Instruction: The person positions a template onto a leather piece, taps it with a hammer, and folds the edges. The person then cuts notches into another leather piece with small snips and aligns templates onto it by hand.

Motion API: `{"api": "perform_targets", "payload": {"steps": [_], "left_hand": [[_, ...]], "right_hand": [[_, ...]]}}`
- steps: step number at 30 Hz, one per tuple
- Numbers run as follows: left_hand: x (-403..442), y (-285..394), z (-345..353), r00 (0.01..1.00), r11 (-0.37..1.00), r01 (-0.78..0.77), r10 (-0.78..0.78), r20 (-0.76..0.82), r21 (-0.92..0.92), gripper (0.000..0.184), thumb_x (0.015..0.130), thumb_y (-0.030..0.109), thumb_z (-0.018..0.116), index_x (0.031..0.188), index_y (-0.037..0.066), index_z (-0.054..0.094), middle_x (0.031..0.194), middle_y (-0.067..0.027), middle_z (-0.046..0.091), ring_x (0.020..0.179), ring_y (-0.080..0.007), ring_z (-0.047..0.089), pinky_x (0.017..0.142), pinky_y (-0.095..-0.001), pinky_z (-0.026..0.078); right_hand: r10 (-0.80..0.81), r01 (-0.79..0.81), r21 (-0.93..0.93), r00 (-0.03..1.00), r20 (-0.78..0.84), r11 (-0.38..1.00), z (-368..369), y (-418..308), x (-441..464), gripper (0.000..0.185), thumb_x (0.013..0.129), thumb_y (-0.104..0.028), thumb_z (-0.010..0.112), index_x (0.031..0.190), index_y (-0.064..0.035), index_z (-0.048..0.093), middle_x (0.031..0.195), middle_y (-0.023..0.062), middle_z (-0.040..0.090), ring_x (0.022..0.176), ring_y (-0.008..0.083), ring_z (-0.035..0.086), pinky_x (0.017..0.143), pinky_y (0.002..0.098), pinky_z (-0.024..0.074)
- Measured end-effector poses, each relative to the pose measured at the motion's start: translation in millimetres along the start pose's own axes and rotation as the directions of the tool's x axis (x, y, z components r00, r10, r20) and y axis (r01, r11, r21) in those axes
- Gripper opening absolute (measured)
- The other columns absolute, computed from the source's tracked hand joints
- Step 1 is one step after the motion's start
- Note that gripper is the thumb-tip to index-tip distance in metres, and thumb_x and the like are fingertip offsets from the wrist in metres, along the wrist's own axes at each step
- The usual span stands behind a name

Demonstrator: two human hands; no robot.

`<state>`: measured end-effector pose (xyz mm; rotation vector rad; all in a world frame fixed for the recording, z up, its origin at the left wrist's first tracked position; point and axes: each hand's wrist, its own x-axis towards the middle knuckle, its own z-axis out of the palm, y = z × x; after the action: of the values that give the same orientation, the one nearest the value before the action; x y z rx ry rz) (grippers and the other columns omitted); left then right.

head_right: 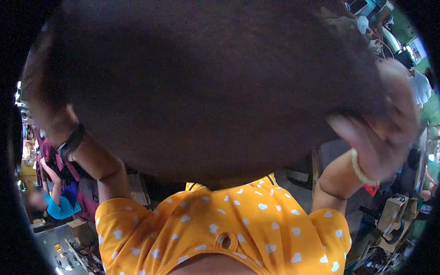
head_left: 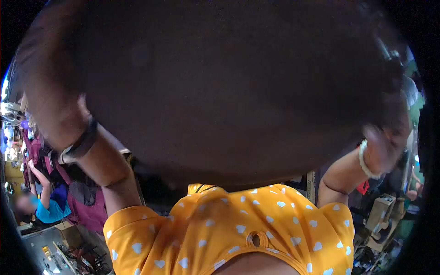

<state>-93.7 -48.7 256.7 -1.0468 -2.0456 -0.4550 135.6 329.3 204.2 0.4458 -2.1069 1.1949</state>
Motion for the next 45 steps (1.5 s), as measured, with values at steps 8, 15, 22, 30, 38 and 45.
{"api": "perform_targets", "payload": {"steps": [8,15,22,30,38,45], "left_hand": [[-85,41,186,0.539,-0.029,0.802,-0.394,0.745,-0.596,0.019,0.081,0.012,0.067,0.091,-0.004,0.066,0.076,-0.0078,0.066,0.059,-0.0086,0.061,0.053,-0.0193,0.050],[-83,17,211,0.502,-0.099,0.815,-0.370,0.782,-0.571,0.023,0.082,0.015,0.066,0.094,-0.005,0.064,0.078,-0.0080,0.066,0.063,-0.0098,0.062,0.057,-0.0208,0.052],[-85,51,201,0.604,0.033,0.743,-0.463,0.649,-0.668,0.015,0.081,0.009,0.065,0.081,-0.005,0.067,0.069,-0.0007,0.062,0.060,-0.0055,0.053,0.055,-0.0199,0.043],[-96,115,152,0.783,0.309,0.597,-0.427,0.453,-0.740,0.014,0.077,-0.002,0.064,0.090,-0.003,0.067,0.076,-0.0076,0.063,0.067,-0.0104,0.056,0.060,-0.0236,0.044],[-94,111,127,0.821,0.427,0.555,-0.419,0.388,-0.714,0.016,0.074,-0.003,0.064,0.090,-0.001,0.067,0.082,-0.0114,0.066,0.071,-0.0175,0.063,0.063,-0.0251,0.049],[-105,118,130,0.797,0.359,0.563,-0.473,0.375,-0.744,0.017,0.073,-0.004,0.064,0.090,-0.002,0.067,0.082,-0.0113,0.066,0.071,-0.0177,0.063,0.063,-0.0252,0.049]], "right_hand": [[0.512,-0.673,0.237,0.705,0.491,0.700,74,119,-12,0.028,0.081,-0.016,0.065,0.102,0.0032,0.063,0.089,0.0036,0.064,0.080,0.0083,0.057,0.075,0.0234,0.0468],[0.640,-0.685,0.059,0.704,0.309,0.726,84,185,-10,0.018,0.084,-0.021,0.064,0.081,-0.0032,0.066,0.072,-0.0011,0.062,0.064,0.0047,0.052,0.061,0.0202,0.0429],[0.640,-0.641,-0.081,0.733,0.228,0.763,77,214,-7,0.014,0.077,-0.011,0.067,0.080,0.0008,0.062,0.078,0.0043,0.063,0.069,0.0092,0.056,0.067,0.0239,0.0467],[0.120,-0.112,-0.045,0.946,0.301,0.993,154,103,32,0.019,0.073,-0.012,0.070,0.086,-0.0007,0.062,0.105,0.0144,0.061,0.098,0.0279,0.058,0.086,0.0324,0.0450],[0.244,-0.322,0.201,0.910,0.336,0.925,168,81,42,0.010,0.076,-0.005,0.067,0.083,0.0015,0.063,0.087,0.0086,0.065,0.081,0.0169,0.061,0.077,0.0272,0.0469],[0.157,-0.233,0.208,0.932,0.325,0.950,177,73,42,0.016,0.075,-0.004,0.067,0.090,0.0018,0.062,0.084,0.0078,0.064,0.078,0.0151,0.060,0.075,0.0252,0.0470]]}}
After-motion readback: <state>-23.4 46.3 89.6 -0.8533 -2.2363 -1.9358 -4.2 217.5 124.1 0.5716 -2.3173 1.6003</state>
